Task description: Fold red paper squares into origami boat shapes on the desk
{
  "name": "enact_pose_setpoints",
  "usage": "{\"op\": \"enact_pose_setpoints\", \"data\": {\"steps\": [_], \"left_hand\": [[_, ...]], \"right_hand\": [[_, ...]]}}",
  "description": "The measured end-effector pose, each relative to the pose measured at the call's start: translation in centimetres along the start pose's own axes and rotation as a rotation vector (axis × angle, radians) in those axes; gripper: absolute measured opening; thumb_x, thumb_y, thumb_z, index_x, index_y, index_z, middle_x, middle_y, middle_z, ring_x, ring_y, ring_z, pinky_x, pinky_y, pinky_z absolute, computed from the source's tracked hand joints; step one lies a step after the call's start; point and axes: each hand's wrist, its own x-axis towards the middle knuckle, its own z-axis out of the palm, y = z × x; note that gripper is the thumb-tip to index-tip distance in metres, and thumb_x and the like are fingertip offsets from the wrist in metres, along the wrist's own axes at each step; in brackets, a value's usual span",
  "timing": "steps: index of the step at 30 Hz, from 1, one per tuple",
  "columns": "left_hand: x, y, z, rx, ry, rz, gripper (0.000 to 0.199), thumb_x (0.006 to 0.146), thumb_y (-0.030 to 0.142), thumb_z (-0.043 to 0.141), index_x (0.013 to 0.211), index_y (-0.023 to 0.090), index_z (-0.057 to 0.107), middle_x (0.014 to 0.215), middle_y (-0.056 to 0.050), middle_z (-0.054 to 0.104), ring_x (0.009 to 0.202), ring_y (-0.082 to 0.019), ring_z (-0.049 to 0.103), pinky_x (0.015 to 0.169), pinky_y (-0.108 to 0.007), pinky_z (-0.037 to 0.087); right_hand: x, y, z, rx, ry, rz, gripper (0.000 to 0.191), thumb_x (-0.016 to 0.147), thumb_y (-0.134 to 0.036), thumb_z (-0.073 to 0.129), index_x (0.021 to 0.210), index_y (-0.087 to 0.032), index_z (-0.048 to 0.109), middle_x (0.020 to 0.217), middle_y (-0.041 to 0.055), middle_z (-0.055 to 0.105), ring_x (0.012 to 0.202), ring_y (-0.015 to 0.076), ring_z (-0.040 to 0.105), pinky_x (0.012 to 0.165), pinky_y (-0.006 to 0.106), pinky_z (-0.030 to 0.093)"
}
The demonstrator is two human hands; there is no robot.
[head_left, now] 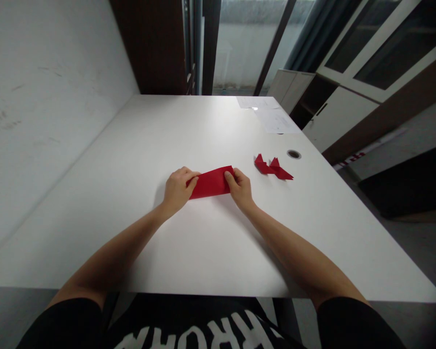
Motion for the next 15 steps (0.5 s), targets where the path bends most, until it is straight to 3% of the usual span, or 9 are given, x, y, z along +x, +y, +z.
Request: {"op": "enact_pose_setpoints", "data": {"steps": [15], "left_hand": [[-0.24,0.37,0.03,0.062,-0.029,0.067,0.026,0.101,0.027,0.051,0.113,0.027,0.073,0.098,-0.004,0.071,0.095,-0.021,0.062,0.089,-0.038,0.045]], "right_hand": [[-0.36,-0.41,0.48,0.041,0.059,0.029,0.044,0.091,-0.059,0.06,0.069,-0.023,0.049,0.064,-0.0024,0.045,0.062,0.0145,0.039,0.056,0.029,0.033]]}}
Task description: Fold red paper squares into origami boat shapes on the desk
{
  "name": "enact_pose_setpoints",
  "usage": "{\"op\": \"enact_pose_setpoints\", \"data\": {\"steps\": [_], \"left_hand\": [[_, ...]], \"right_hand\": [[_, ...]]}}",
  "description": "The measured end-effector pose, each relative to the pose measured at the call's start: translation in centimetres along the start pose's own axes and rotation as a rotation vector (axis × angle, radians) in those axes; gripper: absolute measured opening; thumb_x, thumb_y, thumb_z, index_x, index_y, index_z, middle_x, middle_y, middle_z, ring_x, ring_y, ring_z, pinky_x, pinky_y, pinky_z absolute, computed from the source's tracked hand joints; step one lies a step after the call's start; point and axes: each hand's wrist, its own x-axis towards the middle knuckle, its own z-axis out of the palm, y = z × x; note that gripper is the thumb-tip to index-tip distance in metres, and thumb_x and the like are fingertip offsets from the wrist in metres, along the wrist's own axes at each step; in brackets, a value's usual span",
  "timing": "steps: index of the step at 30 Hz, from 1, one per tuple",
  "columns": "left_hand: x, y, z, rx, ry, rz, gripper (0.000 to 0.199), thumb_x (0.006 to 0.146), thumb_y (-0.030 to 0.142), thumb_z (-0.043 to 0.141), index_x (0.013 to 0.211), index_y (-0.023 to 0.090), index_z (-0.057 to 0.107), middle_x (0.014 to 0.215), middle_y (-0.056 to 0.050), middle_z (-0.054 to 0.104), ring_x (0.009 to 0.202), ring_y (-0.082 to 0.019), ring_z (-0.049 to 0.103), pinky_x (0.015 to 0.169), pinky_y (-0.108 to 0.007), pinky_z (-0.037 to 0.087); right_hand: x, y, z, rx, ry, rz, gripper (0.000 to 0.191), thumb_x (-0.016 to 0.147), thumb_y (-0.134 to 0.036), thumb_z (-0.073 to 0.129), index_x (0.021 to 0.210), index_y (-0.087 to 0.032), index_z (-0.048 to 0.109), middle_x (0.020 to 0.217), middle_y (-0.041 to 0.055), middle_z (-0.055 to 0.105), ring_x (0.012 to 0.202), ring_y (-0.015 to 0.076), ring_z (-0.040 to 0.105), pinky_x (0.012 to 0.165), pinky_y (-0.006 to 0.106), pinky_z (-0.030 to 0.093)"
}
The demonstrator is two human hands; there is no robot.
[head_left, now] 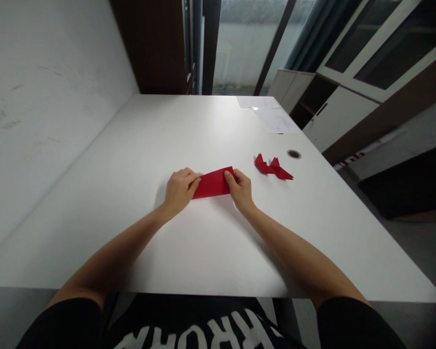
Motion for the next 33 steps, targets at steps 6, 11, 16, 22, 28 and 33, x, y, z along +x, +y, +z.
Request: {"op": "enact_pose_setpoints", "data": {"steps": [6,11,16,22,28,33], "left_hand": [[-0.08,0.11,0.03,0.011,0.01,0.007,0.024,0.101,0.029,0.051,0.11,0.025,0.073,0.099,-0.004,0.072,0.094,-0.021,0.063,0.088,-0.038,0.045],[-0.04,0.15,0.06,-0.012,0.011,-0.008,0.023,0.101,0.028,0.051,0.105,0.024,0.073,0.098,-0.004,0.073,0.094,-0.021,0.064,0.088,-0.038,0.046],[0.19,0.13,0.08,-0.115,-0.013,-0.061,0.022,0.1,0.026,0.051,0.099,0.023,0.073,0.097,-0.003,0.074,0.092,-0.02,0.067,0.086,-0.036,0.049],[0.25,0.07,0.2,-0.201,-0.038,-0.099,0.024,0.1,0.026,0.05,0.096,0.023,0.073,0.097,-0.003,0.075,0.09,-0.019,0.068,0.083,-0.034,0.051],[0.14,-0.06,0.41,-0.172,-0.057,-0.074,0.024,0.101,0.025,0.048,0.1,0.022,0.072,0.099,-0.004,0.075,0.091,-0.019,0.068,0.084,-0.033,0.051],[0.08,0.02,0.47,-0.129,-0.063,-0.054,0.025,0.101,0.025,0.048,0.102,0.022,0.072,0.1,-0.003,0.074,0.091,-0.019,0.067,0.085,-0.033,0.05]], "right_hand": [[-0.05,-0.18,0.04,-0.02,0.011,0.006,0.047,0.09,-0.063,0.058,0.068,-0.023,0.047,0.064,-0.0017,0.044,0.062,0.0152,0.039,0.056,0.029,0.032],[-0.06,-0.15,0.1,-0.01,0.021,-0.001,0.049,0.09,-0.063,0.059,0.065,-0.023,0.043,0.062,-0.0026,0.038,0.061,0.0143,0.035,0.055,0.029,0.029],[-0.02,-0.31,0.01,-0.029,-0.007,0.004,0.05,0.091,-0.062,0.058,0.065,-0.023,0.041,0.062,-0.0028,0.037,0.06,0.014,0.034,0.055,0.029,0.028],[-0.01,-0.5,-0.25,-0.07,-0.016,-0.025,0.05,0.093,-0.059,0.057,0.064,-0.022,0.039,0.061,-0.0034,0.034,0.059,0.0134,0.032,0.054,0.03,0.024],[0.04,-0.5,-0.3,-0.106,-0.012,-0.03,0.051,0.092,-0.058,0.058,0.063,-0.022,0.038,0.06,-0.0042,0.033,0.059,0.0127,0.031,0.054,0.029,0.025],[0.06,-0.5,-0.3,-0.122,-0.01,-0.042,0.051,0.093,-0.056,0.059,0.062,-0.022,0.037,0.06,-0.0045,0.031,0.059,0.0123,0.03,0.054,0.029,0.024]]}}
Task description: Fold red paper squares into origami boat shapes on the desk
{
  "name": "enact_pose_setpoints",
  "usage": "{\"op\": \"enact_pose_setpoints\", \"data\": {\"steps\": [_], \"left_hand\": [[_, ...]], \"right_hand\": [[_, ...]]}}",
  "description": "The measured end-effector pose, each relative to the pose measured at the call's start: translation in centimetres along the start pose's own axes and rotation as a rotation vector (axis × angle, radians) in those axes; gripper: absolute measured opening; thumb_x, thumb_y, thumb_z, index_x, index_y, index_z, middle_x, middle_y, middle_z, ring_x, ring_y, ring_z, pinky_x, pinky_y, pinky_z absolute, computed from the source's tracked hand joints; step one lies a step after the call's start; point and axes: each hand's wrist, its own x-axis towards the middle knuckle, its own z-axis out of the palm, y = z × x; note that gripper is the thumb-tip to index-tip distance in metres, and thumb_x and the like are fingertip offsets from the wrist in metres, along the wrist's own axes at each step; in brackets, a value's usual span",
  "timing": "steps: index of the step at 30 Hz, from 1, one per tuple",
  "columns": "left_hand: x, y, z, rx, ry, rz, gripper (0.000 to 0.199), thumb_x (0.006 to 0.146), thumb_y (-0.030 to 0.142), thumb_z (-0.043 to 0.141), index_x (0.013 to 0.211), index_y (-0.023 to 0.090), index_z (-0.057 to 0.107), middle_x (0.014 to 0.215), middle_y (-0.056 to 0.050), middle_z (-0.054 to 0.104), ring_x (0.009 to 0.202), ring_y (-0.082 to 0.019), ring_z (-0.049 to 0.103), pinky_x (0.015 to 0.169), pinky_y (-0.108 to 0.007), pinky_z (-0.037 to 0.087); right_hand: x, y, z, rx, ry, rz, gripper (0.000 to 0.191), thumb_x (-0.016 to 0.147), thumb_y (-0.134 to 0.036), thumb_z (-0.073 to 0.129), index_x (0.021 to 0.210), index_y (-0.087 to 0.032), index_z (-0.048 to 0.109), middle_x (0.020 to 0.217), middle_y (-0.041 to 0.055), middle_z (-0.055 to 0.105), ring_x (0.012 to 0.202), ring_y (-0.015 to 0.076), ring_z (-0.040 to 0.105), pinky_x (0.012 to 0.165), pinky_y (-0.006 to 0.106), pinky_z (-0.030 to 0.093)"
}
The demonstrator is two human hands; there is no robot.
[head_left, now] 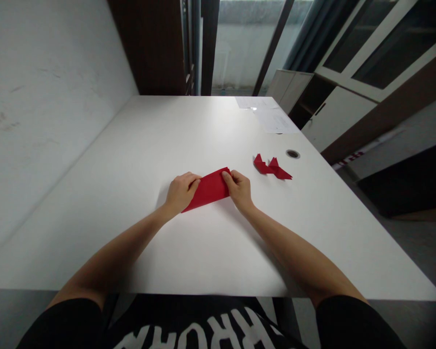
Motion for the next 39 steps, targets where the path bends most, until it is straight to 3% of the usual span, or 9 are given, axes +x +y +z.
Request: {"op": "enact_pose_setpoints", "data": {"steps": [16,28,39], "left_hand": [[0.17,0.06,-0.22,-0.125,0.045,-0.101,0.019,0.097,0.024,0.055,0.095,0.023,0.073,0.097,-0.003,0.076,0.092,-0.019,0.069,0.085,-0.033,0.051],[0.04,-0.05,-0.2,-0.026,0.058,-0.038,0.023,0.101,0.027,0.052,0.095,0.022,0.074,0.095,-0.003,0.075,0.088,-0.018,0.068,0.081,-0.032,0.049],[-0.18,-0.02,-0.17,0.048,0.049,-0.004,0.027,0.103,0.031,0.049,0.096,0.022,0.073,0.095,-0.002,0.074,0.086,-0.018,0.067,0.08,-0.031,0.048]], "right_hand": [[-0.09,0.23,0.06,0.095,-0.074,-0.011,0.044,0.095,-0.058,0.054,0.07,-0.022,0.046,0.065,-0.0025,0.044,0.063,0.0143,0.039,0.057,0.029,0.031],[-0.15,0.56,0.13,0.11,-0.066,-0.022,0.042,0.097,-0.058,0.052,0.074,-0.022,0.051,0.067,-0.0025,0.047,0.064,0.0148,0.041,0.059,0.029,0.033],[-0.3,0.22,0.03,0.102,-0.034,-0.023,0.048,0.098,-0.06,0.05,0.069,-0.022,0.045,0.064,-0.0031,0.041,0.062,0.0141,0.037,0.057,0.029,0.029]]}}
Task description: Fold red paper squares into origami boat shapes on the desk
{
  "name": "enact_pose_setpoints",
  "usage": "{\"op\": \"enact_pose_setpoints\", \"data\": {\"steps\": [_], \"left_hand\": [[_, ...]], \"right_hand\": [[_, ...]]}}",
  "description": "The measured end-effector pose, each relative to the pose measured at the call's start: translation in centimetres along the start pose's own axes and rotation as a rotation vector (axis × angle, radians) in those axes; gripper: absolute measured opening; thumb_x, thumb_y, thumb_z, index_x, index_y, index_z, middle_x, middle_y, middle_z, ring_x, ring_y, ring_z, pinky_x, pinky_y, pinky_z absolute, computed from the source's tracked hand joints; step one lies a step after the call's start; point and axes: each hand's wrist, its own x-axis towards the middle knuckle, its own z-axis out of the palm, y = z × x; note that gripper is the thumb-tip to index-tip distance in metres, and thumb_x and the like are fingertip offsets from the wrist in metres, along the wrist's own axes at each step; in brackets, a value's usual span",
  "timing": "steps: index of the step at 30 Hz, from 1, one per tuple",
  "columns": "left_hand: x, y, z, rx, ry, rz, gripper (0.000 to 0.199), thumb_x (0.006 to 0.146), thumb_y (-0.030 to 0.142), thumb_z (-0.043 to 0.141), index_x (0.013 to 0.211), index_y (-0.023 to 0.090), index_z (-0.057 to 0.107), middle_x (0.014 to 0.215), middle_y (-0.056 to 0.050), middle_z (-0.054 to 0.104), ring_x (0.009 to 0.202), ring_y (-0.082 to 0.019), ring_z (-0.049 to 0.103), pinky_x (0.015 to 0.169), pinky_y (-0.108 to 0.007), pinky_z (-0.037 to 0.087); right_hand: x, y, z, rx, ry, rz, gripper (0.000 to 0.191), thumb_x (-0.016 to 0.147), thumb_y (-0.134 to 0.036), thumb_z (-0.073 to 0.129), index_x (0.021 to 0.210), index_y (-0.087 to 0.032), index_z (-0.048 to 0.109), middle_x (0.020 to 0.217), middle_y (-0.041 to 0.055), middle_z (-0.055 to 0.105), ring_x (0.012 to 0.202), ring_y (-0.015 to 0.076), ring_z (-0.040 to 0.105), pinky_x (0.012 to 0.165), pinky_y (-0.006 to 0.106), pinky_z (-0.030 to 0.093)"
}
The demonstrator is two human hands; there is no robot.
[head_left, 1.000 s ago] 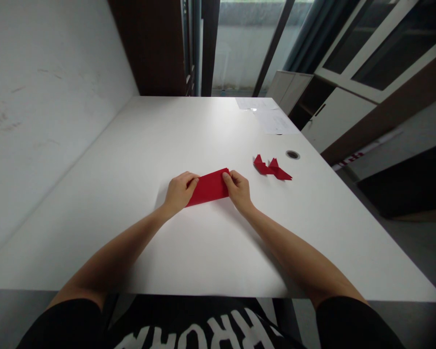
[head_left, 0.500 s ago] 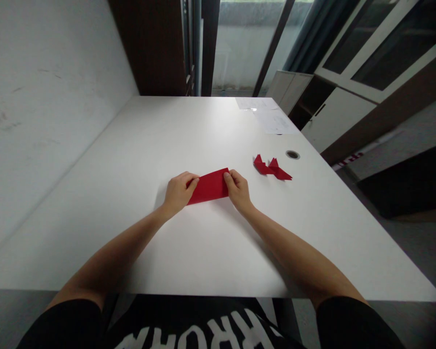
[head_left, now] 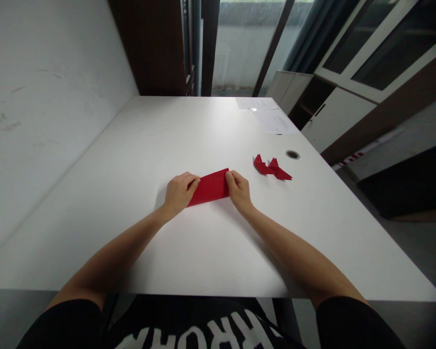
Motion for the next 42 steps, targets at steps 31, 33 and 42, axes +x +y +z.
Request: {"op": "enact_pose_setpoints", "data": {"steps": [31,33,42], "left_hand": [[0.06,-0.08,0.01,-0.106,-0.049,-0.142,0.031,0.1,0.037,0.048,0.09,0.024,0.074,0.082,-0.001,0.075,0.073,-0.017,0.064,0.067,-0.029,0.042],[0.09,-0.03,-0.01,-0.111,-0.058,-0.134,0.031,0.101,0.037,0.048,0.091,0.024,0.074,0.085,-0.001,0.076,0.074,-0.018,0.065,0.068,-0.03,0.043],[0.03,0.06,0.13,-0.11,-0.059,-0.126,0.027,0.098,0.033,0.051,0.091,0.024,0.076,0.089,-0.002,0.077,0.079,-0.019,0.067,0.072,-0.031,0.046]], "right_hand": [[-0.07,-0.25,-0.15,-0.137,0.023,-0.012,0.041,0.098,-0.056,0.05,0.075,-0.022,0.055,0.063,-0.0025,0.048,0.061,0.0146,0.042,0.056,0.028,0.032],[-0.03,-0.2,-0.15,-0.143,0.028,-0.01,0.042,0.098,-0.057,0.05,0.075,-0.023,0.055,0.063,-0.0024,0.048,0.061,0.0147,0.043,0.057,0.029,0.032],[0.08,-0.28,-0.16,-0.11,0.058,0.008,0.04,0.096,-0.057,0.052,0.077,-0.022,0.057,0.066,-0.0018,0.052,0.062,0.0144,0.046,0.056,0.028,0.035]]}}
